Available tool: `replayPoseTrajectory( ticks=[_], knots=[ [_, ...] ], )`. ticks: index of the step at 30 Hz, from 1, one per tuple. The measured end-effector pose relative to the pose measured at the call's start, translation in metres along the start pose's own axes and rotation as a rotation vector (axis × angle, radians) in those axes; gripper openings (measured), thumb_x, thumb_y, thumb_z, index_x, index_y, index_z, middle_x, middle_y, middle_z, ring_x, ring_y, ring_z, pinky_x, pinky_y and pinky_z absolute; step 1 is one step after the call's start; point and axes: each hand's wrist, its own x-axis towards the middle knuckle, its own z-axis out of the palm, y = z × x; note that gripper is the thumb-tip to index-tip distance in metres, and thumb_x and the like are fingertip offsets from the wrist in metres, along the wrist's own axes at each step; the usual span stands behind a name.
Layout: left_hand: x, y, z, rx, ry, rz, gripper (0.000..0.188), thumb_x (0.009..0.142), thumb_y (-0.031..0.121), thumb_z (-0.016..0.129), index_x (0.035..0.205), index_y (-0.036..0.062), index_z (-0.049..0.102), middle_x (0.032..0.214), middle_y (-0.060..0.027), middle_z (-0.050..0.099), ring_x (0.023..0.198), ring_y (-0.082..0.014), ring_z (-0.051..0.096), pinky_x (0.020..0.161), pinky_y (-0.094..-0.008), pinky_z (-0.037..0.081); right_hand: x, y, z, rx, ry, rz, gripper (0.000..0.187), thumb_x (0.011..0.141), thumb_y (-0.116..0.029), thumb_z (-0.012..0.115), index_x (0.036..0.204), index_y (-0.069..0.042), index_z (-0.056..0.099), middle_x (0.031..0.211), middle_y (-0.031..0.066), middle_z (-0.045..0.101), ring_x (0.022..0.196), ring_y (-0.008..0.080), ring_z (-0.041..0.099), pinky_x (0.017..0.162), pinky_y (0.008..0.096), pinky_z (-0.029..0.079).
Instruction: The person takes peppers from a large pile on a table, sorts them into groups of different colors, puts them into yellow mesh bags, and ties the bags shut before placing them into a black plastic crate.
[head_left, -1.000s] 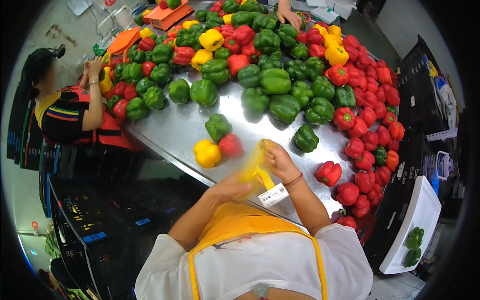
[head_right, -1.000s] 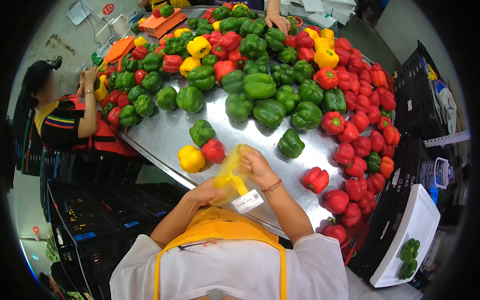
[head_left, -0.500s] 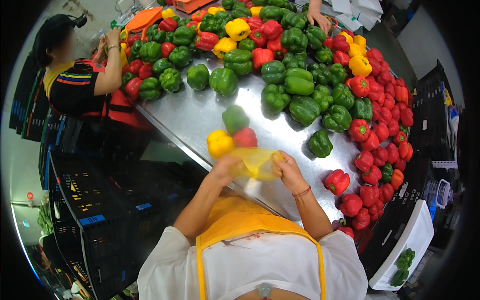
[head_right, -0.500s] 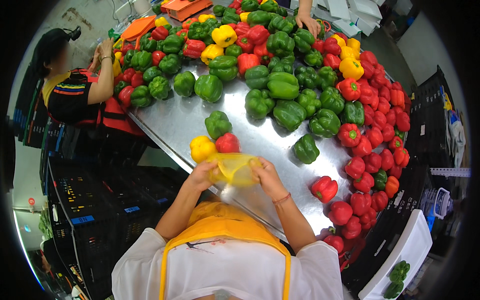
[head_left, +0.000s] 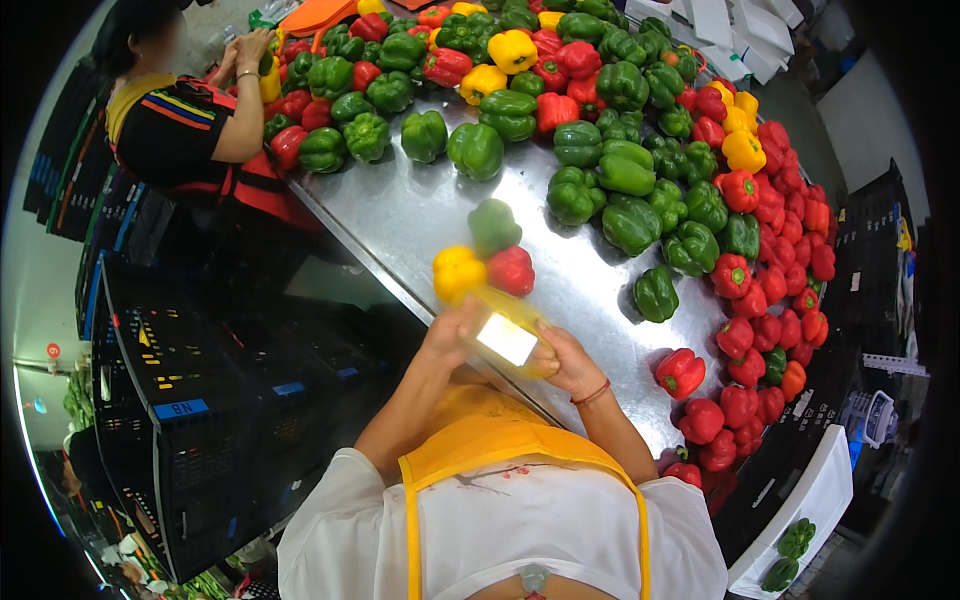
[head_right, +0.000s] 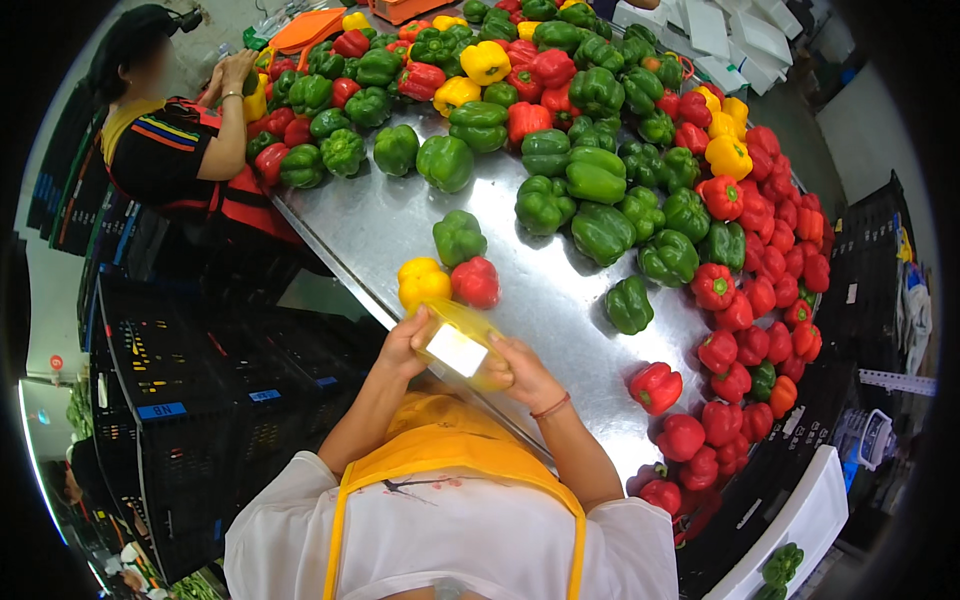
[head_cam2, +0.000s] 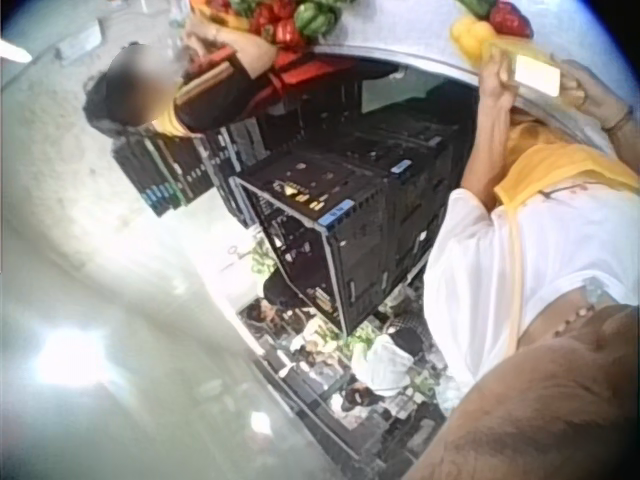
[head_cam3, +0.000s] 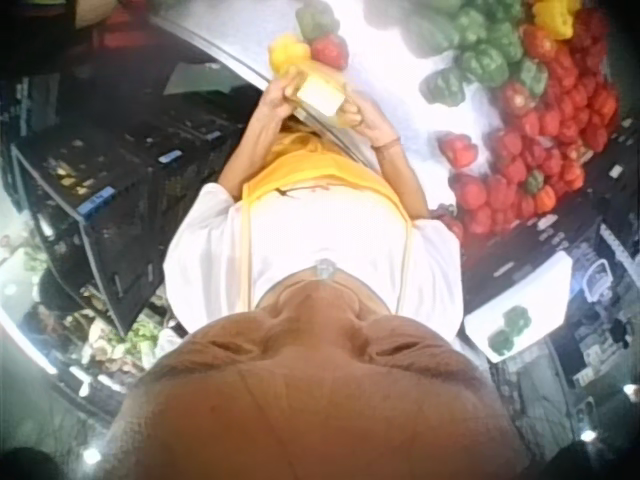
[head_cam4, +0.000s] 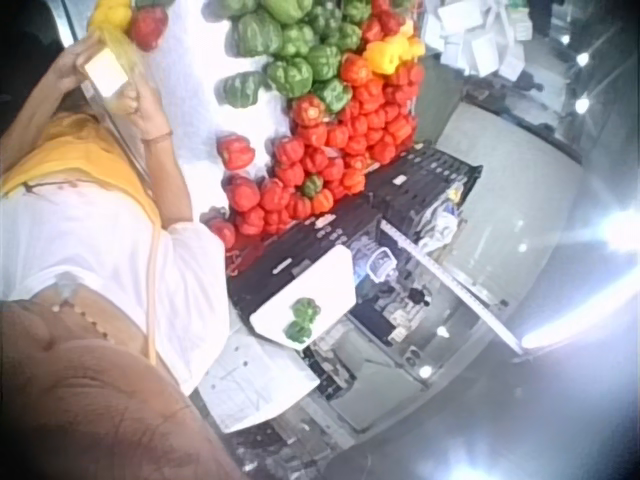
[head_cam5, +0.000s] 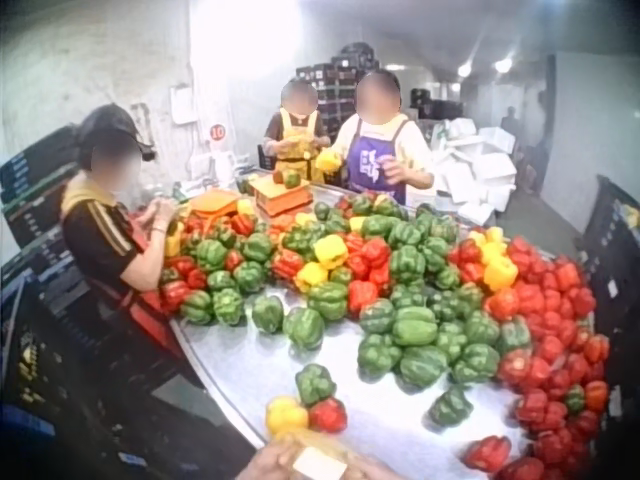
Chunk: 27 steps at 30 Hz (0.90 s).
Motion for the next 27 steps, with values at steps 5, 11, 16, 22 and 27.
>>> replayPoseTrajectory(
  ticks=[5,11,16,22,27],
  knots=[
    [-0.017,0.008,0.019,-0.083,0.043,-0.156,0.017,0.091,0.026,0.045,0.081,0.0113,0.046,0.051,0.0039,0.035,0.040,-0.0058,0.030,0.040,-0.0183,0.030,-0.003,0.001,-0.006,-0.184,-0.112,0.050,0.017,0.087,-0.025,0.054,0.087,-0.008,0.050,0.057,-0.0085,0.034,0.045,0.0008,0.029,0.039,0.0165,0.020],
    [0.011,0.008,0.029,0.204,0.295,0.043,0.012,0.089,0.023,0.048,0.084,0.0116,0.048,0.064,0.0023,0.044,0.042,-0.0051,0.032,0.038,-0.0168,0.027,0.025,-0.038,0.001,-0.361,0.129,-0.307,0.017,0.086,-0.019,0.053,0.095,-0.005,0.052,0.060,-0.0079,0.040,0.046,0.0009,0.031,0.041,0.0168,0.023],
    [0.063,0.026,0.028,0.562,0.565,0.306,0.009,0.086,0.015,0.052,0.084,0.0063,0.051,0.063,-0.0006,0.049,0.048,-0.0098,0.042,0.043,-0.0228,0.034,0.081,-0.086,0.006,-0.752,0.296,-0.442,0.018,0.085,-0.017,0.052,0.092,-0.001,0.053,0.065,-0.0029,0.049,0.049,0.0026,0.039,0.043,0.0184,0.029],
    [0.078,0.007,0.030,1.506,0.798,0.551,0.015,0.079,0.011,0.056,0.089,0.0009,0.052,0.077,-0.0217,0.058,0.074,-0.0389,0.056,0.064,-0.0416,0.043,0.141,-0.074,-0.044,-0.809,0.360,-0.563,0.020,0.079,-0.010,0.051,0.091,0.005,0.054,0.075,0.0108,0.059,0.065,0.0175,0.056,0.060,0.0272,0.045],
    [0.081,-0.011,0.019,1.592,0.848,0.636,0.016,0.074,0.004,0.058,0.089,0.0006,0.052,0.078,-0.0208,0.058,0.075,-0.0381,0.056,0.066,-0.0402,0.044,0.151,-0.058,-0.055,-1.176,0.524,-0.623,0.025,0.075,-0.009,0.051,0.096,0.004,0.055,0.090,0.0234,0.060,0.085,0.0344,0.059,0.073,0.0366,0.045]
  ],
)
